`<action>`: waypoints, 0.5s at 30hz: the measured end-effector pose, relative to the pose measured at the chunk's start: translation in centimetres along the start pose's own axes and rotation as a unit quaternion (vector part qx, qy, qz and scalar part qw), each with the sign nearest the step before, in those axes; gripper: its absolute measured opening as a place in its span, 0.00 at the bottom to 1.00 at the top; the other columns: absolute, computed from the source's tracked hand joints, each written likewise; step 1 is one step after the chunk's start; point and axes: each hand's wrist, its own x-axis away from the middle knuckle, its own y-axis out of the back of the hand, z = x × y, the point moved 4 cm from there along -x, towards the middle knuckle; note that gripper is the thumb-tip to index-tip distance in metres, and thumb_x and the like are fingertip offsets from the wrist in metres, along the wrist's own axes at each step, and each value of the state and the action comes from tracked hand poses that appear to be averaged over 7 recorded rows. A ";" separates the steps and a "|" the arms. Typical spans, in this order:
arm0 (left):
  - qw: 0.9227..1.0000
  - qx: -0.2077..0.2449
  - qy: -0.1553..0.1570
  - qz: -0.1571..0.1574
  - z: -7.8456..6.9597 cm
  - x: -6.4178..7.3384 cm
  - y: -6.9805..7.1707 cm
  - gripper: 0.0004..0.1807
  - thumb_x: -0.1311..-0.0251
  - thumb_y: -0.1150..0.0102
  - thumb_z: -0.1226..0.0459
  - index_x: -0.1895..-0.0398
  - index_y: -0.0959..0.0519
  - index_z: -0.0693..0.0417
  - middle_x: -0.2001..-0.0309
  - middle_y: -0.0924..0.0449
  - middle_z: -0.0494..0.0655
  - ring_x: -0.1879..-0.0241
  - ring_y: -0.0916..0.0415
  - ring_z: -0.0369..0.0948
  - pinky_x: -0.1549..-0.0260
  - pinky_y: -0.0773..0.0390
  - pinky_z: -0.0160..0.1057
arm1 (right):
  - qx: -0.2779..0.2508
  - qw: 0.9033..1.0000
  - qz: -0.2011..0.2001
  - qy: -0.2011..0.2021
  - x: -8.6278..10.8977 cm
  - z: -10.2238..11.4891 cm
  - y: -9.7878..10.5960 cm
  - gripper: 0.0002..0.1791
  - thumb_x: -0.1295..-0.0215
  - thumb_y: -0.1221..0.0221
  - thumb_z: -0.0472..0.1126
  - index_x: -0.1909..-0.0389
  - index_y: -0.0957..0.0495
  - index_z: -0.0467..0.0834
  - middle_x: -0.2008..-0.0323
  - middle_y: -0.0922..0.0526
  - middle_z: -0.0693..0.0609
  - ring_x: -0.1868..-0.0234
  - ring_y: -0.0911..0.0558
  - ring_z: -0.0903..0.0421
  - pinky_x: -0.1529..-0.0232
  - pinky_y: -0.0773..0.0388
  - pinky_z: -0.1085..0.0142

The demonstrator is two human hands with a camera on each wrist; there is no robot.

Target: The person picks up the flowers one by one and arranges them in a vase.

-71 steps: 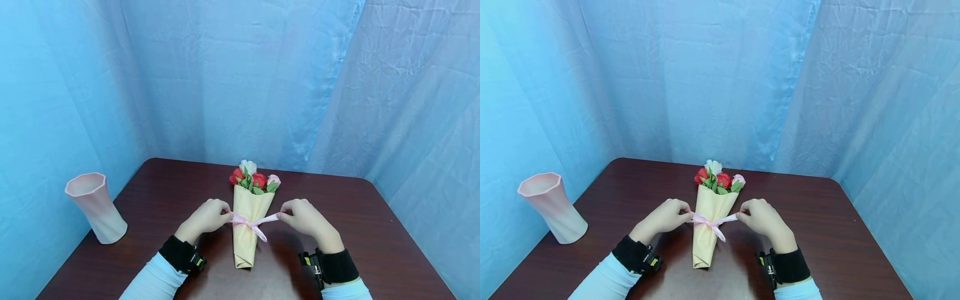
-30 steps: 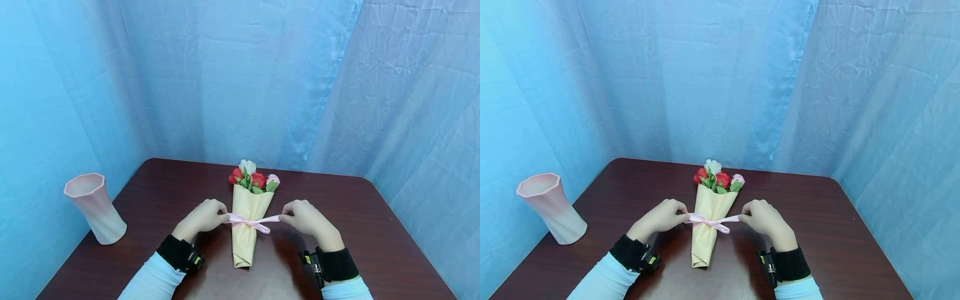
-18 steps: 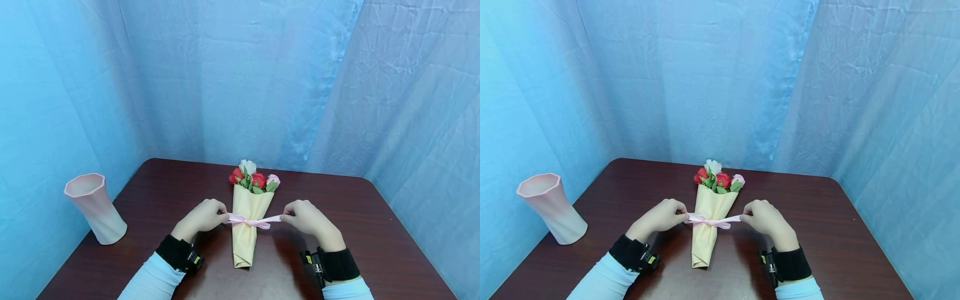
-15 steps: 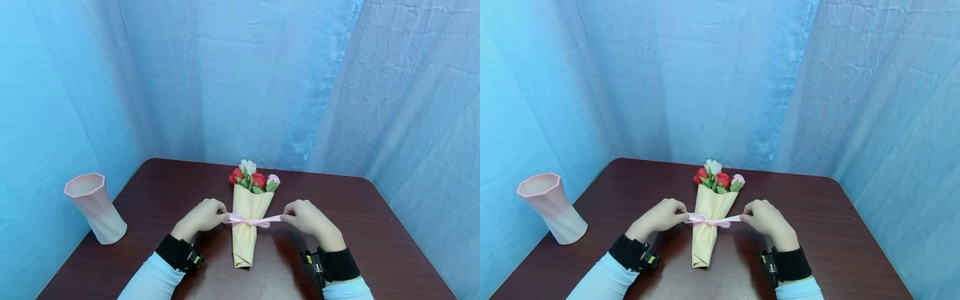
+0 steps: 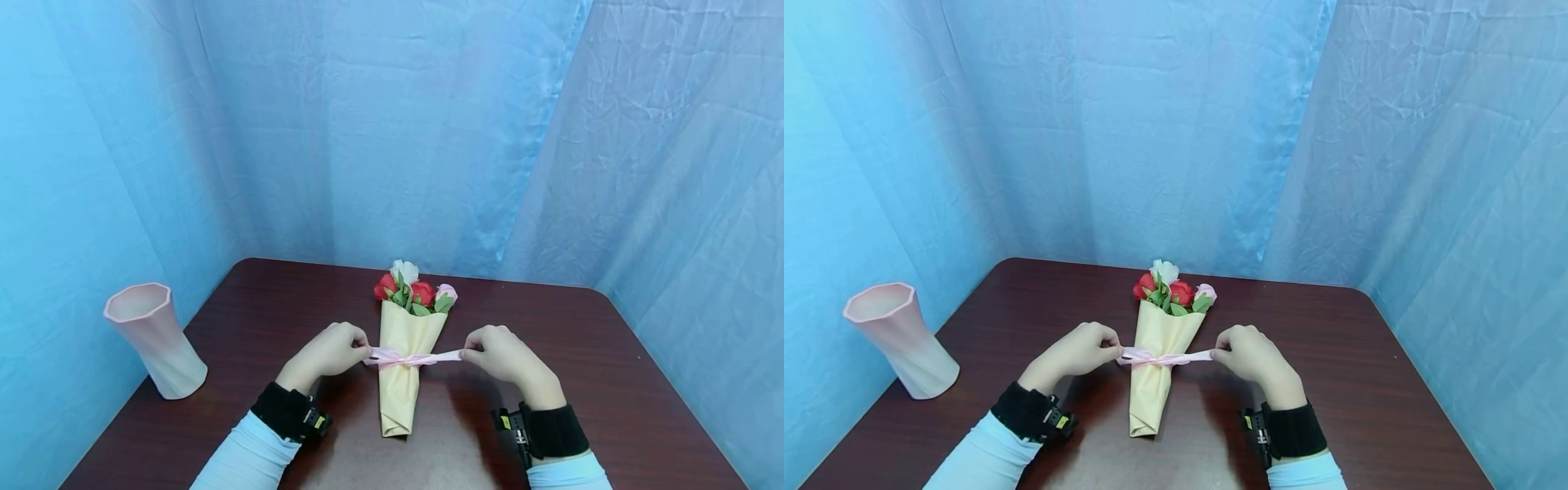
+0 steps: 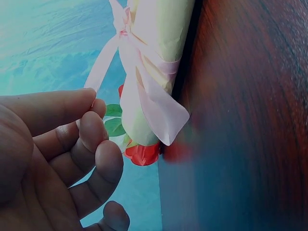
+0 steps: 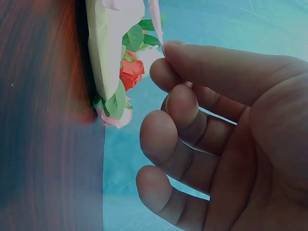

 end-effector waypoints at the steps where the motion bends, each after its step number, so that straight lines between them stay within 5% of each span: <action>1: 1.000 0.001 -0.001 0.000 0.0 0.0 0.0 0.10 0.31 0.37 0.62 0.72 0.14 0.49 0.77 0.23 0.38 0.75 0.29 0.40 0.72 0.26 0.39 | 0.000 1.000 0.000 -0.001 0.0 0.0 0.0 0.11 0.32 0.35 0.40 0.76 0.16 0.48 0.81 0.22 0.56 0.78 0.28 0.58 0.72 0.28 0.61; 15: 1.000 0.008 -0.011 -0.010 0.2 0.1 0.5 0.10 0.32 0.37 0.63 0.73 0.14 0.51 0.79 0.24 0.38 0.78 0.31 0.39 0.75 0.28 0.39 | 0.003 1.000 -0.002 -0.001 0.0 -0.4 0.2 0.13 0.32 0.36 0.40 0.78 0.18 0.51 0.83 0.26 0.60 0.79 0.29 0.59 0.73 0.29 0.61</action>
